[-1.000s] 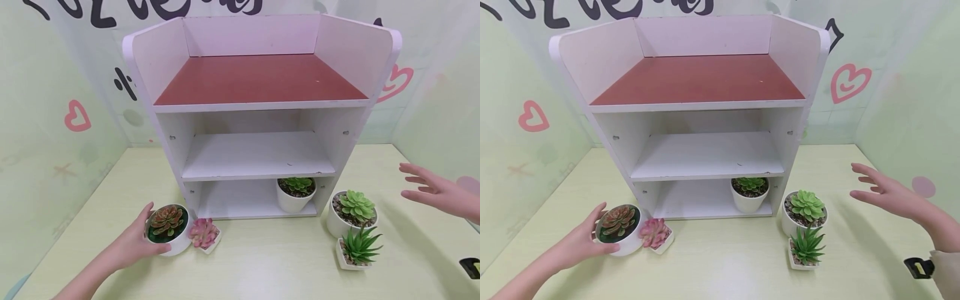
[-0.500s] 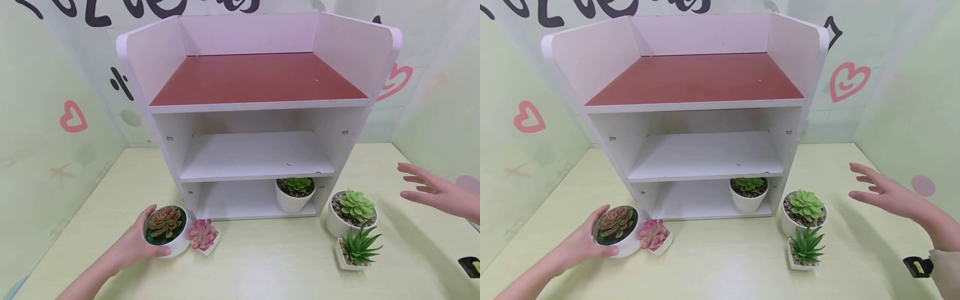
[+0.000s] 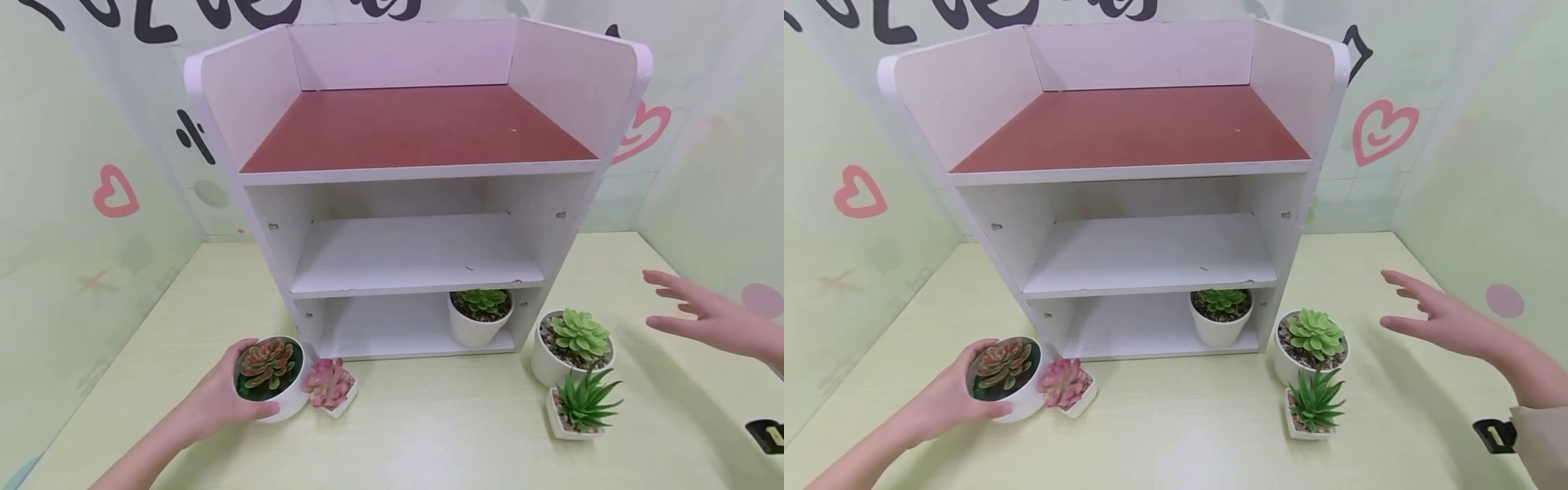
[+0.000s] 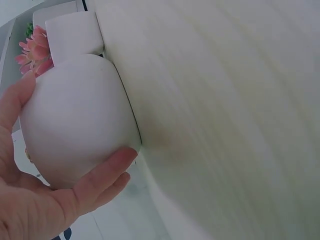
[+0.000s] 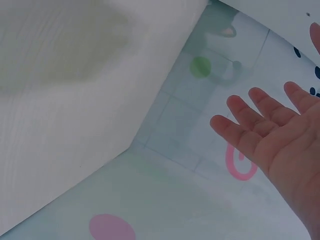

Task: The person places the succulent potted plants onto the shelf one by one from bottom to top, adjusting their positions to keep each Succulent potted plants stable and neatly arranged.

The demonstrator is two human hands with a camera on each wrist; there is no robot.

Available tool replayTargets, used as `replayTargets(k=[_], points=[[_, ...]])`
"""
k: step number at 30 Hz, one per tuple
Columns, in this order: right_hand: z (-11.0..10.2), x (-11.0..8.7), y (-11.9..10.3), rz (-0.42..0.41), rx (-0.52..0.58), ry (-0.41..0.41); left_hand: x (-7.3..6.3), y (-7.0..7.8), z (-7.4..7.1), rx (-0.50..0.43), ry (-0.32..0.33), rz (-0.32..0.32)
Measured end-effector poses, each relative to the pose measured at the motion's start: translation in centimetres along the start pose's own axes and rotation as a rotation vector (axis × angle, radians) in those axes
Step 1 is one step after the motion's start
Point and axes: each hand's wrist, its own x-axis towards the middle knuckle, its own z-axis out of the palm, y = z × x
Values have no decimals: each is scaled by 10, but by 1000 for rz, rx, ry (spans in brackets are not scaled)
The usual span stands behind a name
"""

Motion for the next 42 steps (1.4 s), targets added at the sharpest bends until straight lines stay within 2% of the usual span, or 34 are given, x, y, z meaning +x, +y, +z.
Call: replayTargets(k=[4, 6, 10, 13, 15, 19, 21, 24, 32, 37, 42], points=[[4, 5, -4, 20, -30, -13, 0, -2, -1, 14, -4, 17], [5, 8, -12, 8, 1, -11, 0, -3, -1, 0, -13, 18], [4, 20, -40, -71, 53, 21, 1, -3, -1, -10, -19, 27], [2, 34, -66, -191, 181, 31, 2, -4, 0, -17, -11, 40], [1, 45, -85, -277, 329, 21, 2, -5, 0, -27, -10, 42], [0, 63, -118, -461, 624, -47, 2, -5, 1, -45, -12, 43], [1, 70, -130, -535, 694, -53, 2, -5, 0, -45, -9, 47], [2, 78, -142, -601, 742, -27, 2, -4, 0, -37, 5, 61], [4, 84, -151, -574, 815, 17, 2, -2, -3, -18, 34, 81], [2, 85, -150, -558, 730, 36, -3, 1, -16, 17, 48, 76], [0, 85, -148, -543, 686, 44, -10, 9, -34, 52, 64, 130]])
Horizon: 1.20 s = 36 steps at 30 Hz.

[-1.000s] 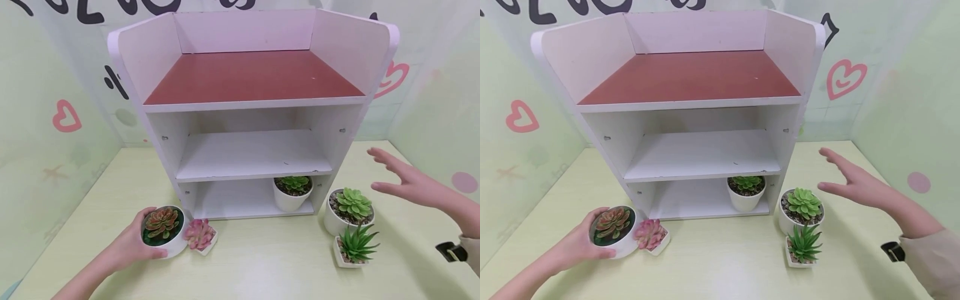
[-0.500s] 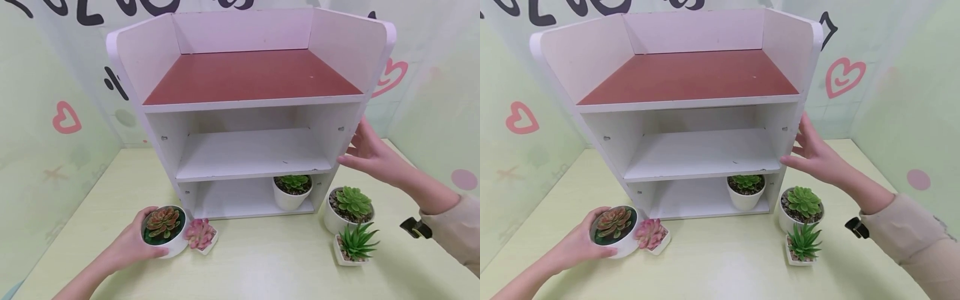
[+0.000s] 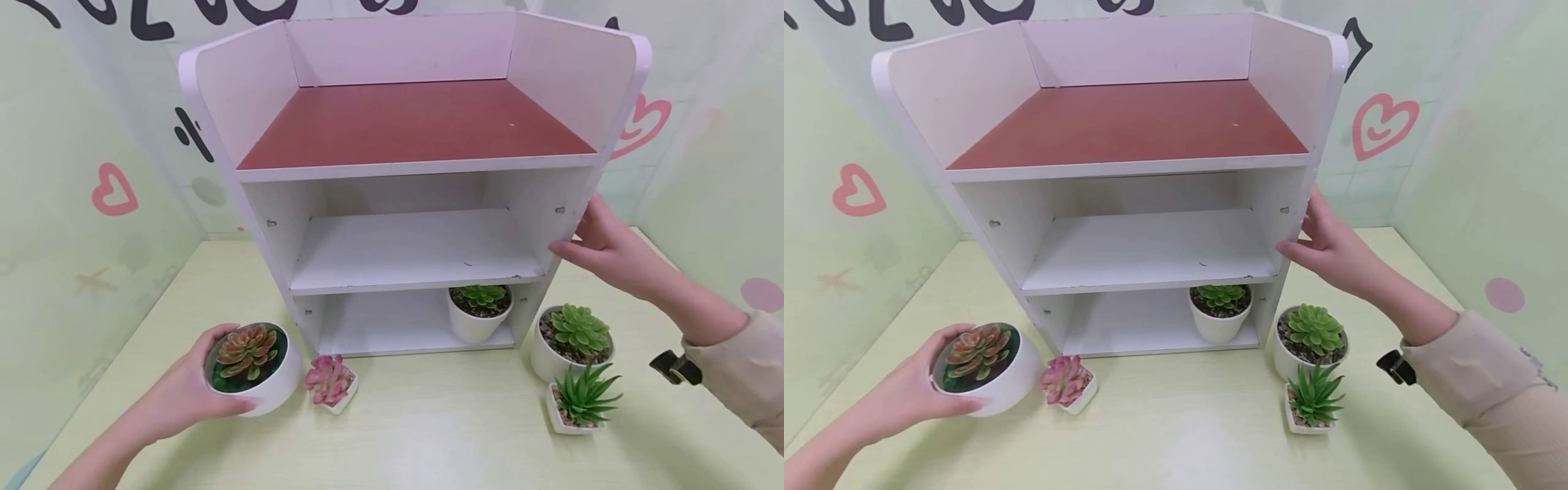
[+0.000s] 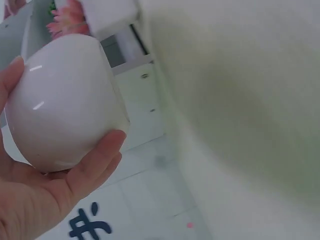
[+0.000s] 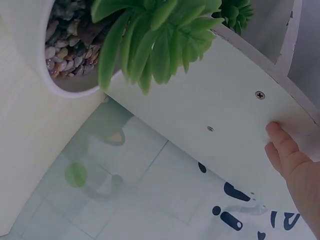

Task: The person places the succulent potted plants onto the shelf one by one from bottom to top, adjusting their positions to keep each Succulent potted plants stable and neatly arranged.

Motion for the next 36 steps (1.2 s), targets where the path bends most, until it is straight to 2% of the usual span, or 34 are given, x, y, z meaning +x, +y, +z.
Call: replayTargets(k=[4, 7, 9, 16, 20, 28, 36], points=[[0, 1, 1, -5, -1, 4, -1, 16, -13, 2, 17, 75], [0, 1, 2, -16, 2, 3, 2, 32, -19, -29, -1, 121], [0, 1, 2, -31, 1, 0, 4, 45, -20, -60, -34, 135], [1, 2, 4, -58, -8, 1, 8, 94, -6, -152, -160, 170], [2, 1, 4, -69, -10, 2, 10, 113, 3, -191, -214, 178], [2, 2, 5, -81, -5, 4, 22, 130, 26, -262, -251, 151], [3, 1, 4, -55, -6, 18, 38, 137, 47, -244, -281, 115]])
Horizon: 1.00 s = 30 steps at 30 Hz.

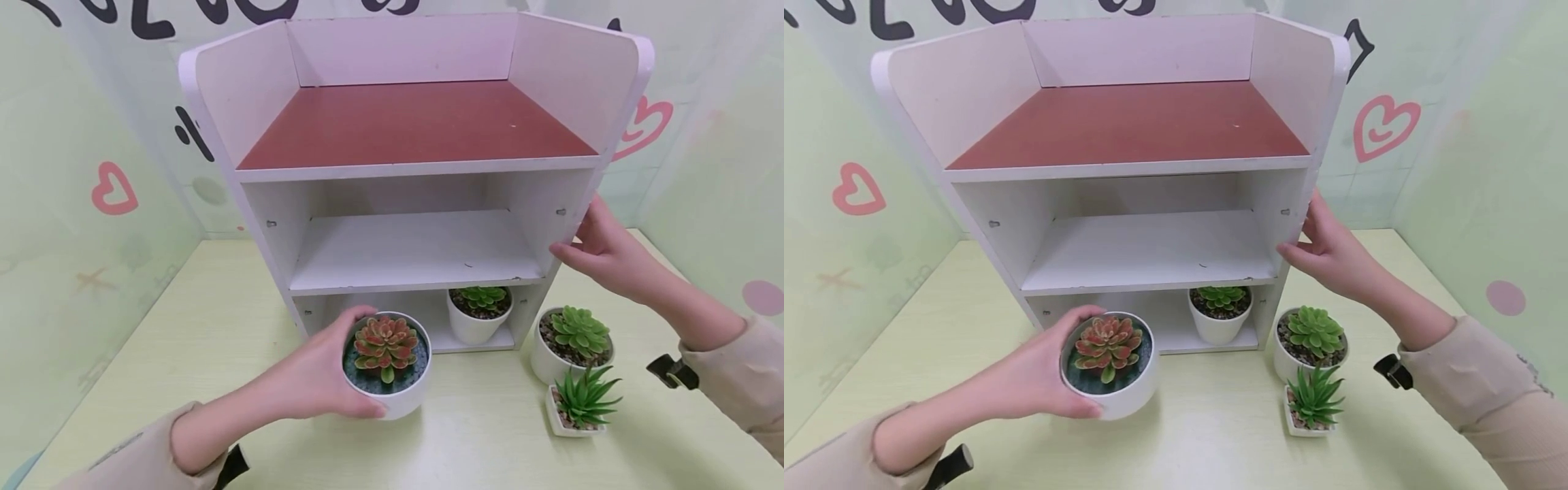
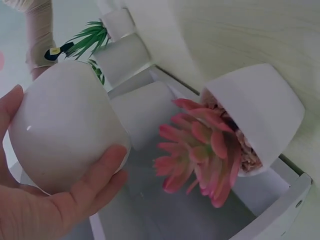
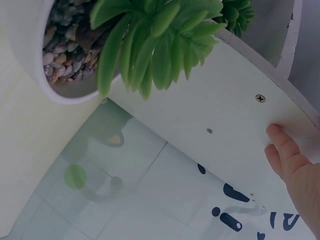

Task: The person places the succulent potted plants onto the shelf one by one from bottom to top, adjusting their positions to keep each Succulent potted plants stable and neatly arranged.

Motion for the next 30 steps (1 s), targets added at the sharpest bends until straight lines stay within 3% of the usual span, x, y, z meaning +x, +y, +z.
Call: replayTargets(k=[8, 12, 15, 19, 24, 30], points=[[0, 0, 0, 6, -1, 1, 17, -4, 7, -42, -13, -80], [0, 0, 1, 2, 2, 3, 22, -9, 9, -74, -62, -139], [0, 0, 1, 0, 3, 5, 28, -14, 11, -58, -84, -135], [0, -1, 1, 8, -1, 5, 38, -21, 15, 3, -67, -61], [-1, -1, 0, 21, -14, 9, 48, -27, 17, 17, -48, -20], [0, 0, 0, 30, -11, 9, 57, -32, 15, 35, -19, -27]])
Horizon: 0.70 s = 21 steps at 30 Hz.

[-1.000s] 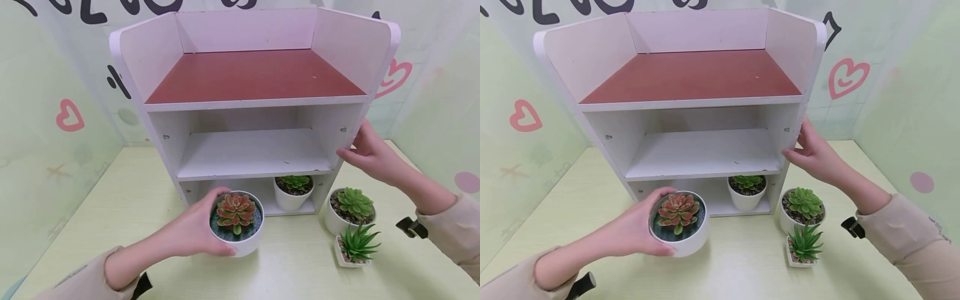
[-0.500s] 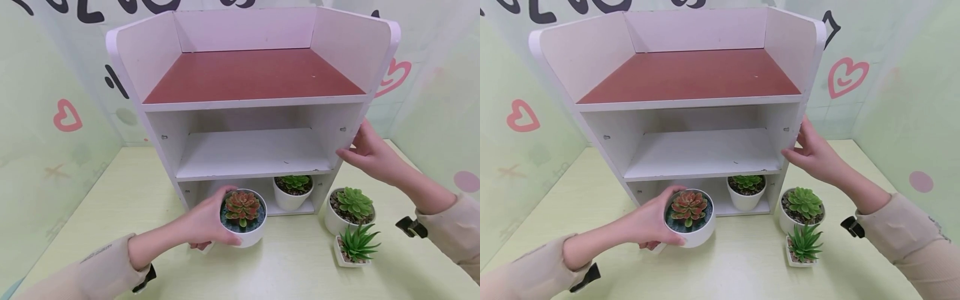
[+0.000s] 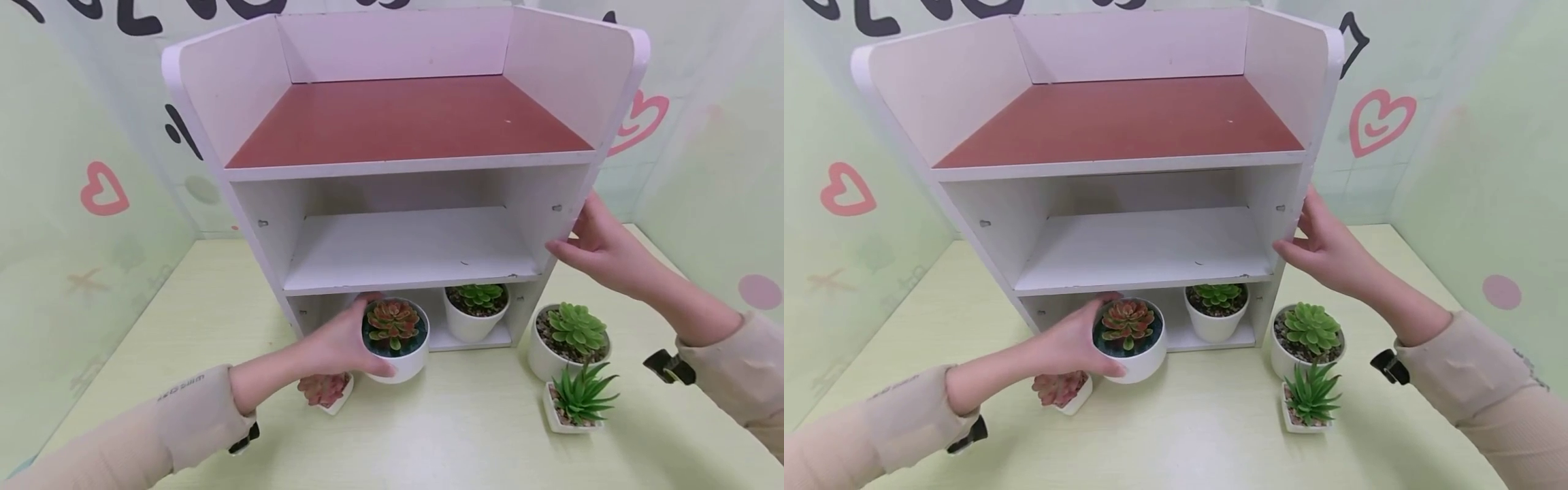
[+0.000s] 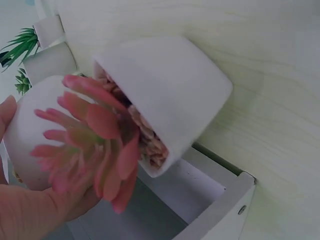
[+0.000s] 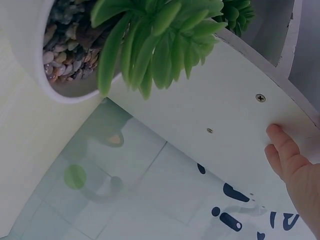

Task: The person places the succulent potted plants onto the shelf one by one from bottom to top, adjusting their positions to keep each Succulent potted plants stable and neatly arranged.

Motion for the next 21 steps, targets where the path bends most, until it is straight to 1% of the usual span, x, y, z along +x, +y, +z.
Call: replayTargets(k=[4, 6, 13, 16, 21], points=[[0, 0, -1, 0, 10, 0, 4, -3, -4, -6, 1, 21], [1, 1, -1, -1, 16, 0, 6, -4, -5, -11, 1, 18], [1, 0, -1, -3, 32, 4, 12, -12, -7, 23, 16, -24], [1, 0, -1, -6, 34, 1, 15, -17, -7, 24, 25, -60], [1, 0, -2, -12, 31, -3, 18, -21, -8, 13, 32, -159]])
